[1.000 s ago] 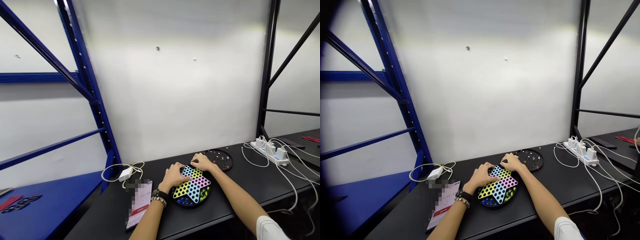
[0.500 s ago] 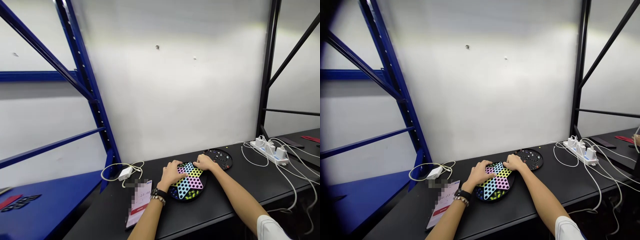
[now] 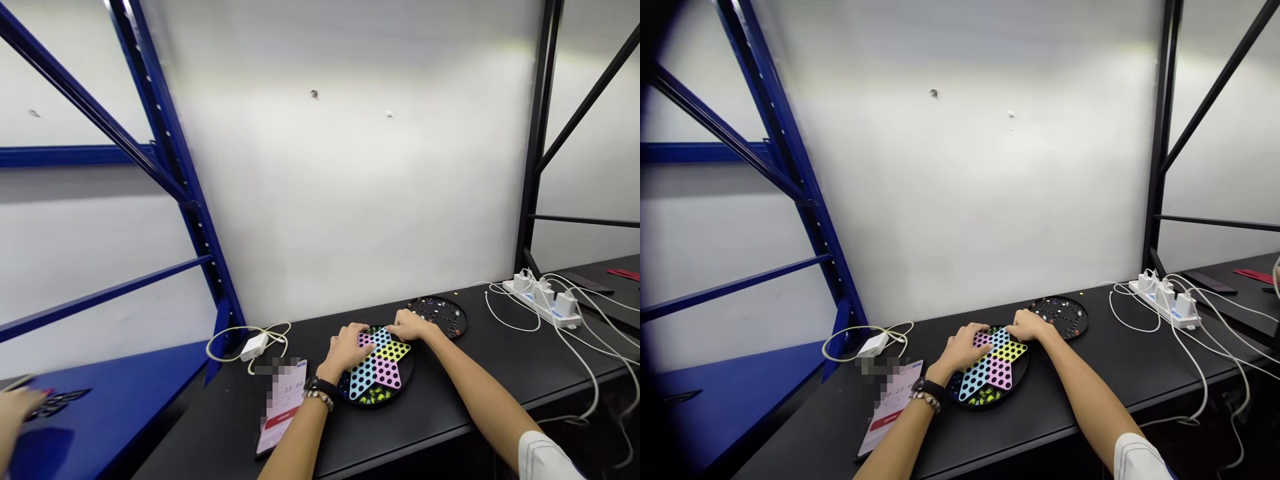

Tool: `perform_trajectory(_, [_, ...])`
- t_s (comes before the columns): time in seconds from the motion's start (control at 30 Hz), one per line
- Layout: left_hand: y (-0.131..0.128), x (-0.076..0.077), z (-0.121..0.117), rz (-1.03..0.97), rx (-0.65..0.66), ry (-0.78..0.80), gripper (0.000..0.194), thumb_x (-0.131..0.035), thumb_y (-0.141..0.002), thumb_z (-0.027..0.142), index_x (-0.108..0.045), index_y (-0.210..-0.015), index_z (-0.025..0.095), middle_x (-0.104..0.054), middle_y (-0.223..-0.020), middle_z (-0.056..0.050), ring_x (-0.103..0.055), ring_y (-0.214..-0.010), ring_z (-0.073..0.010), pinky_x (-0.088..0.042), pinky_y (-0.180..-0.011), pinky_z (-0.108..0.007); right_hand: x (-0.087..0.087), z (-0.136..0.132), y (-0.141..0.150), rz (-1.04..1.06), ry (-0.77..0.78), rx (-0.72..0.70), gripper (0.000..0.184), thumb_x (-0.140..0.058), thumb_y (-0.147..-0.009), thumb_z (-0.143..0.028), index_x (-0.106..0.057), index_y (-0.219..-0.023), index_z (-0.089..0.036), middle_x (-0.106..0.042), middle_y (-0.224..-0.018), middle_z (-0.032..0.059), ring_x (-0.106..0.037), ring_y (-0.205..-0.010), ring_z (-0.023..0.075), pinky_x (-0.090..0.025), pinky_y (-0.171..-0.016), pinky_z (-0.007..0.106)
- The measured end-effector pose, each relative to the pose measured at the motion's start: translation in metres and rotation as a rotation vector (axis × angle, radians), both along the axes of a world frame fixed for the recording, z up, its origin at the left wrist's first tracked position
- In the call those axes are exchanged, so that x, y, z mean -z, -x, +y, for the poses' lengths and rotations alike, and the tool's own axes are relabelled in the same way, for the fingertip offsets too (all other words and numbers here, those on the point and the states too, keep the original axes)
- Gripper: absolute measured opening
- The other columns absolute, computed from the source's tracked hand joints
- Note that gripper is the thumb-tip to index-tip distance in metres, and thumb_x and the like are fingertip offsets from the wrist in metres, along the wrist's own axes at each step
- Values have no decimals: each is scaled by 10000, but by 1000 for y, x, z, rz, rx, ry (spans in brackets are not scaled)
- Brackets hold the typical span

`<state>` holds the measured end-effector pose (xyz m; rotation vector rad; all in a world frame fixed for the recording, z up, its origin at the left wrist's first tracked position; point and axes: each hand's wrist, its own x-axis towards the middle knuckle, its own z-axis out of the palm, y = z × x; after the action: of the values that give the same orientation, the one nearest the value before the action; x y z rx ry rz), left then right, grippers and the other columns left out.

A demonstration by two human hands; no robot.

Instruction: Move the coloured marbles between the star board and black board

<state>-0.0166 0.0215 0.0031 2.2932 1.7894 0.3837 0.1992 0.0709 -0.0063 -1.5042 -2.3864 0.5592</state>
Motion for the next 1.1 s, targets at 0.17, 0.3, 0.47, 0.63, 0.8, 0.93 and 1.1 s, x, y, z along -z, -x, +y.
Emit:
perform_trajectory(0.17, [7, 10, 9, -61, -16, -1, 627, -614, -739, 509, -533, -1301, 242, -546, -1353, -97, -469, -1274, -332, -396, -1031, -459, 4, 0, 7, 141, -231, 79, 393, -374, -977, -428, -697, -936, -207, -683, -920, 55, -581, -860, 171, -365, -762, 268])
perform_trajectory(0.3, [9, 22, 17, -214, 102, -47, 730, -699, -686, 440, -490, -1340, 194, -555, -1330, -112, -512, -1250, -285, -400, -1064, -381, 14, 0, 19, 151, -225, -52, 404, -301, -1002, -424, -669, -1072, -273, -631, -1104, 54, -529, -1042, 211, -351, -865, 338])
perform_trajectory(0.47, [3, 30, 18, -345, 198, -65, 785, -761, -637, 423, -487, -1337, 194, -558, -1315, -116, -541, -1216, -290, -426, -1054, -391, 25, 2, 33, 95, -191, -170, 369, -340, -990, -420, -649, -1142, -285, -641, -1088, 53, -546, -1020, 220, -365, -859, 348])
perform_trajectory(0.63, [3, 32, 18, -346, 201, -45, 749, -749, -655, 454, -510, -1319, 203, -558, -1313, -112, -536, -1218, -308, -426, -1050, -414, 24, 0, 32, 53, -244, -87, 398, -343, -991, -411, -690, -985, -217, -657, -959, 62, -580, -896, 195, -381, -771, 299])
perform_trajectory(0.8, [4, 34, 20, -329, 194, -30, 733, -736, -666, 456, -517, -1311, 187, -566, -1296, -112, -545, -1200, -299, -431, -1041, -399, 25, 1, 32, -32, -270, -117, 338, -467, -938, -465, -682, -1118, -276, -624, -1013, 53, -586, -894, 190, -388, -762, 280])
perform_trajectory(0.93, [3, 31, 18, -282, 178, -7, 726, -714, -684, 478, -509, -1322, 196, -556, -1316, -111, -535, -1217, -294, -417, -1055, -390, 26, 5, 35, -57, -228, -107, 387, -404, -961, -475, -713, -1082, -277, -629, -997, 58, -605, -860, 182, -394, -739, 272])
perform_trajectory(1.1, [2, 27, 15, -236, 183, 15, 697, -687, -701, 510, -522, -1303, 202, -567, -1302, -105, -538, -1210, -296, -410, -1057, -395, 24, 5, 32, -79, -196, -93, 429, -386, -961, -500, -746, -992, -270, -664, -1028, 73, -630, -866, 202, -398, -711, 273])
